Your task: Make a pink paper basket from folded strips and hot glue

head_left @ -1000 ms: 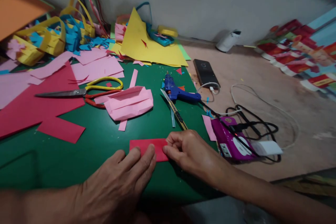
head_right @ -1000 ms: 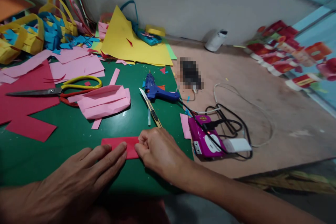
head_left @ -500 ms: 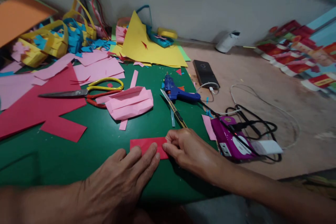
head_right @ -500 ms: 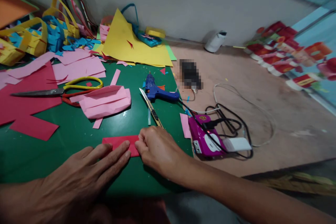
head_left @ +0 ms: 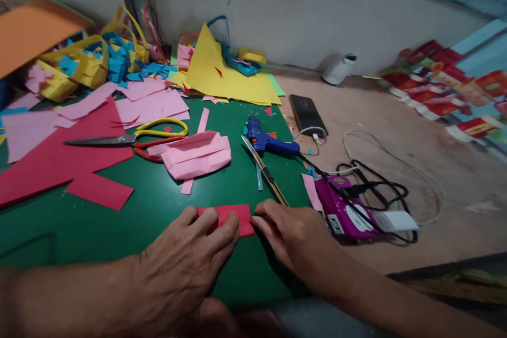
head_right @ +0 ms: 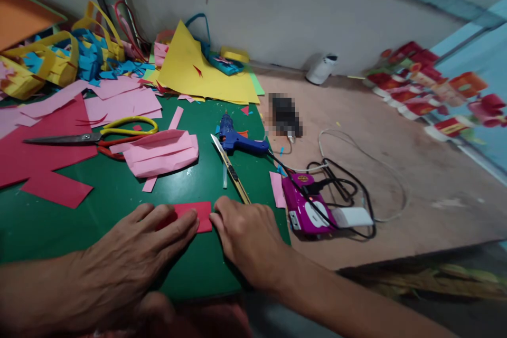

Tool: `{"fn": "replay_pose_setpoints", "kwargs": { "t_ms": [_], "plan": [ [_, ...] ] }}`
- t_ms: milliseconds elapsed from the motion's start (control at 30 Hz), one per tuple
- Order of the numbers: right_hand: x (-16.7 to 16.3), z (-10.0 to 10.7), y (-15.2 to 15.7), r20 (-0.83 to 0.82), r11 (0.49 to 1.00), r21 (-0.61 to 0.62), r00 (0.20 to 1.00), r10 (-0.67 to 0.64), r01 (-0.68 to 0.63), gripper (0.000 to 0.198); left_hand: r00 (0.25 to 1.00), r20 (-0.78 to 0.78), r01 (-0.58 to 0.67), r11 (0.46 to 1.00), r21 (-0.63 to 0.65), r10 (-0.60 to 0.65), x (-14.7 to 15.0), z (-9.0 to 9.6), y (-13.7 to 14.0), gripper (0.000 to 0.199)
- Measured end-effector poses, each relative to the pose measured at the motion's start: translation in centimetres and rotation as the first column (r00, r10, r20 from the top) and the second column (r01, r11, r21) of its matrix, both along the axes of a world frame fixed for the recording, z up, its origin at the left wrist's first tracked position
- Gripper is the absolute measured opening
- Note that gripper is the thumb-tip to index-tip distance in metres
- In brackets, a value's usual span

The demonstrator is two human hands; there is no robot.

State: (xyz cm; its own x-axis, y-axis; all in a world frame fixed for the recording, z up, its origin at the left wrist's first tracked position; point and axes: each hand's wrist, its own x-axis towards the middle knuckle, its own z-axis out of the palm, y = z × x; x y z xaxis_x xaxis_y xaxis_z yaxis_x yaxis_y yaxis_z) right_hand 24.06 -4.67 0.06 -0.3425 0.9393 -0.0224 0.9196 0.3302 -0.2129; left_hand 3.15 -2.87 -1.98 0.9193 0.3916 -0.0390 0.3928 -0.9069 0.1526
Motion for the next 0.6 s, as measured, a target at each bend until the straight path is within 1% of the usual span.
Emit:
{"fn": "replay_pose_setpoints", "kwargs": {
  "t_ms": [33, 100, 167, 200, 233, 300, 400, 500, 600],
  "plan": [
    [0.2, -0.2, -0.5, 0.010, 0.992, 0.093, 0.996, 0.087, -0.087, 0.021, 1.000, 0.008, -0.001, 1.000, 0.004, 0.001, 0.1, -0.1, 0.0, 0.053],
    [0.5, -0.5, -1.6, 0.040, 0.935, 0.252, 0.968, 0.247, -0.249, 0.024, 1.000, 0.030, -0.008, 0.999, 0.035, 0.007, 0.1, -0.3, -0.1, 0.051],
    [0.4, -1.0, -2.4, 0.087, 0.874, 0.330, 0.934, 0.348, -0.356, 0.028, 0.998, 0.065, -0.020, 0.997, 0.077, 0.015, 0.0, -0.7, -0.3, 0.053],
    [0.3, -1.2, -2.8, 0.112, 0.859, 0.336, 0.922, 0.371, -0.386, 0.033, 0.997, 0.079, -0.026, 0.996, 0.089, 0.019, 0.0, -0.8, -0.4, 0.059],
    [0.2, -1.5, -3.0, 0.132, 0.858, 0.330, 0.919, 0.371, -0.393, 0.037, 0.996, 0.088, -0.030, 0.995, 0.095, 0.022, -0.1, -1.0, -0.5, 0.065],
    [0.0, -1.9, -3.3, 0.156, 0.878, 0.300, 0.927, 0.341, -0.373, 0.045, 0.996, 0.085, -0.026, 0.994, 0.103, 0.017, -0.3, -1.3, -0.8, 0.070],
    [-0.1, -2.3, -3.2, 0.165, 0.904, 0.286, 0.946, 0.279, -0.317, 0.053, 0.997, 0.075, 0.003, 0.991, 0.134, -0.013, -0.5, -1.5, -1.2, 0.067],
    [-0.1, -2.4, -2.7, 0.191, 0.904, 0.281, 0.942, 0.277, -0.322, 0.055, 0.997, 0.074, 0.003, 0.986, 0.165, -0.015, -0.5, -1.6, -1.6, 0.074],
    [-0.1, -2.3, -2.3, 0.214, 0.896, 0.286, 0.934, 0.286, -0.340, 0.053, 0.998, 0.068, -0.025, 0.978, 0.208, 0.011, -0.4, -1.6, -1.8, 0.079]
  ]
}}
